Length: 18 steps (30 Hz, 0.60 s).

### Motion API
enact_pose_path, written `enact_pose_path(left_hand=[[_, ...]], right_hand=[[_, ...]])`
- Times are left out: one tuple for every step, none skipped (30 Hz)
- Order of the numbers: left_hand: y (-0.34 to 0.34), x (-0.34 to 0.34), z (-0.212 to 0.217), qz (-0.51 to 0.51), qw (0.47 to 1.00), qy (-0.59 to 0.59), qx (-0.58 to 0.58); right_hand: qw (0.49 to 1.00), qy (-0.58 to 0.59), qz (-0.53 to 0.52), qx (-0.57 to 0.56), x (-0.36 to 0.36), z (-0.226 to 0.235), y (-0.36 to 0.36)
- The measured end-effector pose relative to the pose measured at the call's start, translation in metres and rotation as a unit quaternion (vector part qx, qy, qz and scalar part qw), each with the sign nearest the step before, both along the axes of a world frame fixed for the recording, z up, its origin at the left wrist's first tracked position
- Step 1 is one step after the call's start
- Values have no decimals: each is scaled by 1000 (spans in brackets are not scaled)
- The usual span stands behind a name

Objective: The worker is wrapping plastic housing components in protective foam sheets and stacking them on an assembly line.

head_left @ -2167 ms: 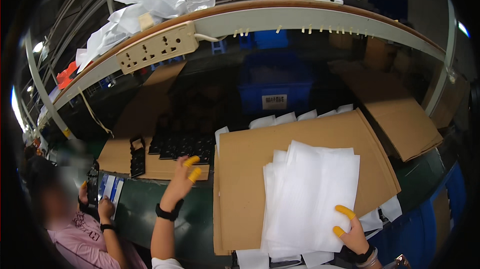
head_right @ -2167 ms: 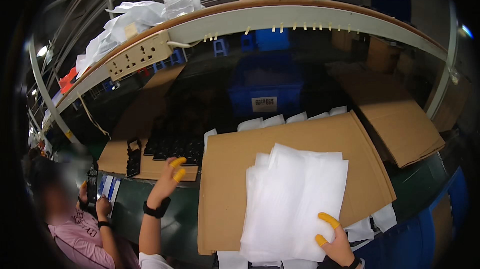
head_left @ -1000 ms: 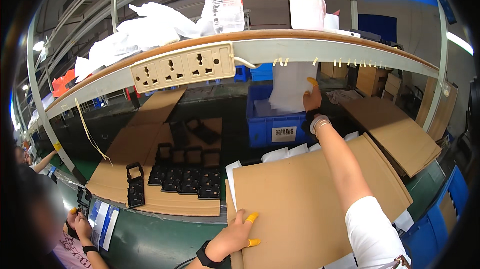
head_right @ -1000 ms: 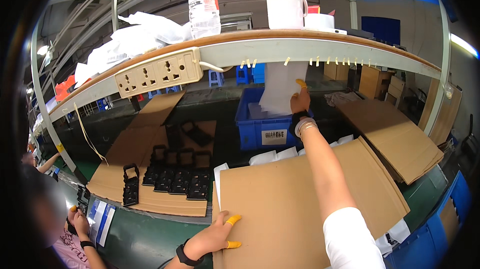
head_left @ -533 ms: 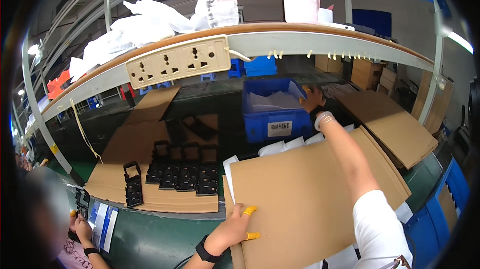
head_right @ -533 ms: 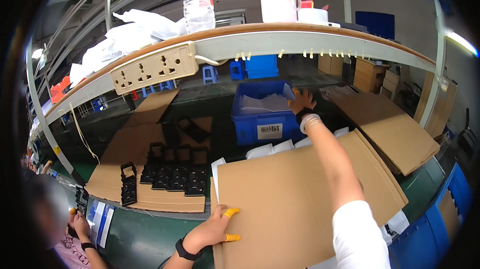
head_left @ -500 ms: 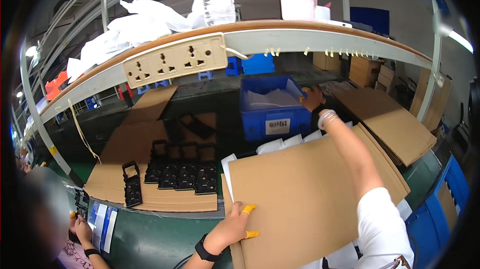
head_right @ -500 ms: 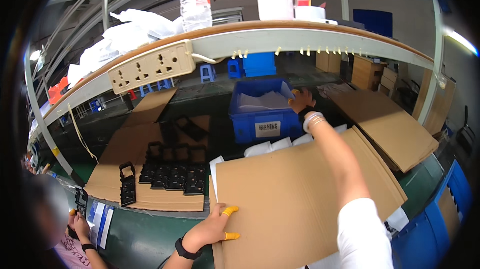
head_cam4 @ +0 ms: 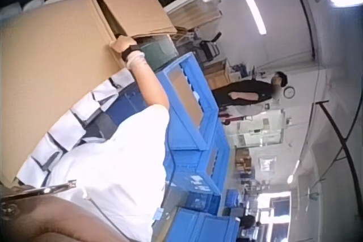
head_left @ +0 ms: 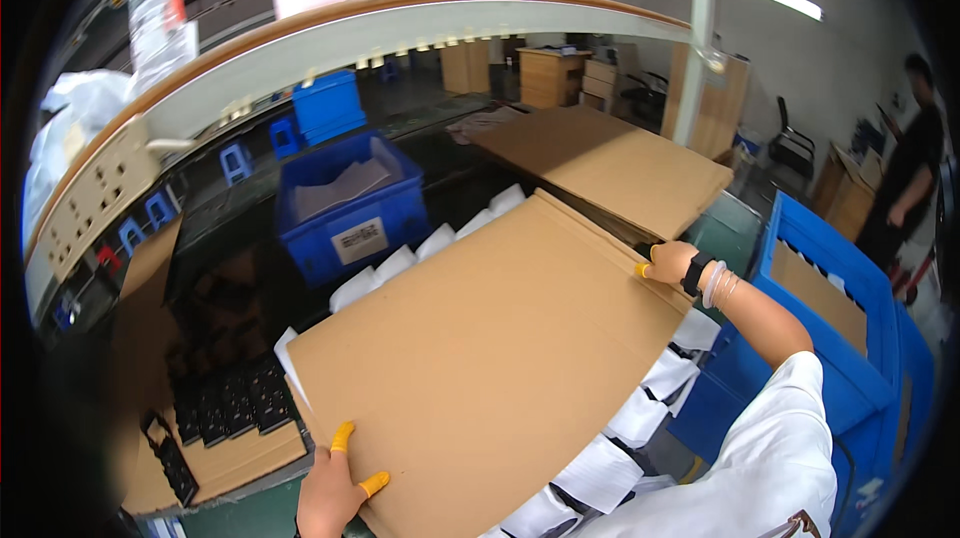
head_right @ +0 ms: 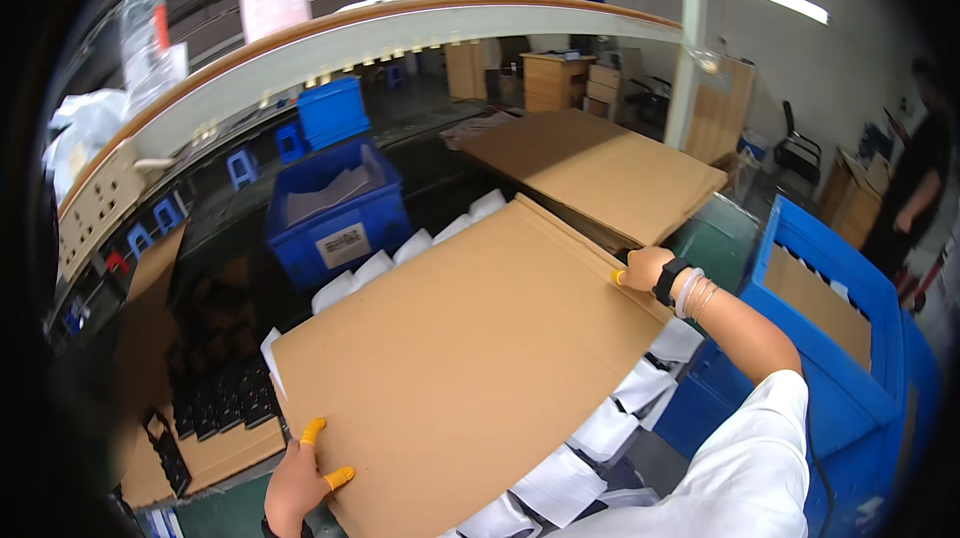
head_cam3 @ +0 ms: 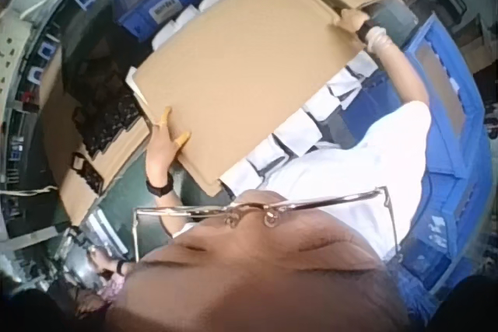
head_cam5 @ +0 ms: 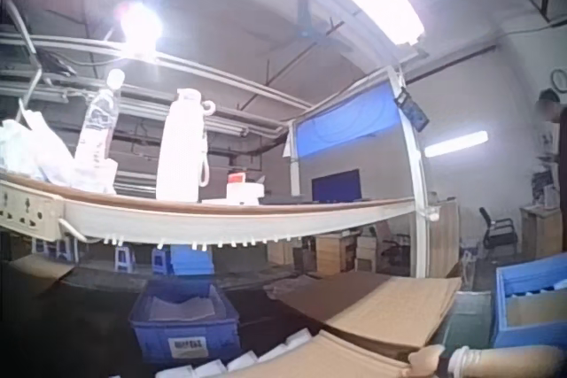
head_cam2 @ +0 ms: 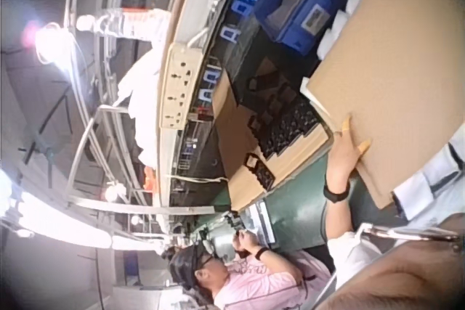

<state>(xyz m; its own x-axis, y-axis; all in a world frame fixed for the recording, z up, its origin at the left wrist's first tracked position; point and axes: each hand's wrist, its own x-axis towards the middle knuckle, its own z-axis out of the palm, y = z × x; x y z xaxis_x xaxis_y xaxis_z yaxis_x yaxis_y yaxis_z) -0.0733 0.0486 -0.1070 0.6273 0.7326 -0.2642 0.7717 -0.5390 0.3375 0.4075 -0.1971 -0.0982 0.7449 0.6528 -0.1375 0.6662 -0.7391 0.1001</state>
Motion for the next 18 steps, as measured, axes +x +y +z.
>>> enact_pose_path(left_hand=[[-2,-2,1,-6,1000,13,5],[-1,-1,-1,-18,1000,13,9],[-1,-1,-1,-21,1000,1,7],[0,0,0,-22,1000,-10,6],[-7,7,17,8,999,30,-43],[-7,5,18,4,999,31,-39],[-5,0,15,-21,998,7,-52],[-5,-5,15,-43,997,-15,-66],[-3,-9,16,-45,997,-13,-62],[-2,-12,17,-43,989,-67,-123],[-2,-17,18,-39,975,-121,-182],[-2,-22,18,-38,976,-120,-178],[-2,-28,17,-78,967,-202,-133],[-4,-30,24,-121,947,-284,-88],[-14,-30,37,-51,943,-299,-134],[-11,-32,38,-52,944,-299,-132],[-8,-33,37,-73,918,-355,-162],[-5,-32,37,-94,888,-408,-193]], right_hand=[[999,25,-32,-1,-8,-5,-9],[997,47,-66,-3,-12,-9,-20],[996,68,-48,25,-11,-16,-31],[993,89,-56,58,-13,-18,-38],[993,67,-42,87,-14,-19,-44],[992,44,-27,115,-15,-20,-49],[991,44,-31,120,-15,-20,-55],[987,-24,8,159,-19,-19,-61],[975,-93,47,196,-22,-18,-65],[975,-91,45,199,-25,-14,-69],[963,-34,45,265,-32,-3,-71],[943,23,44,329,-39,8,-72],[926,88,25,367,-49,17,-74],[924,86,24,371,-47,17,-77],[888,163,35,428,-41,15,-84],[843,238,46,480,-36,13,-90],[843,252,20,474,-32,18,-95],[833,232,28,501,-21,13,-101]])
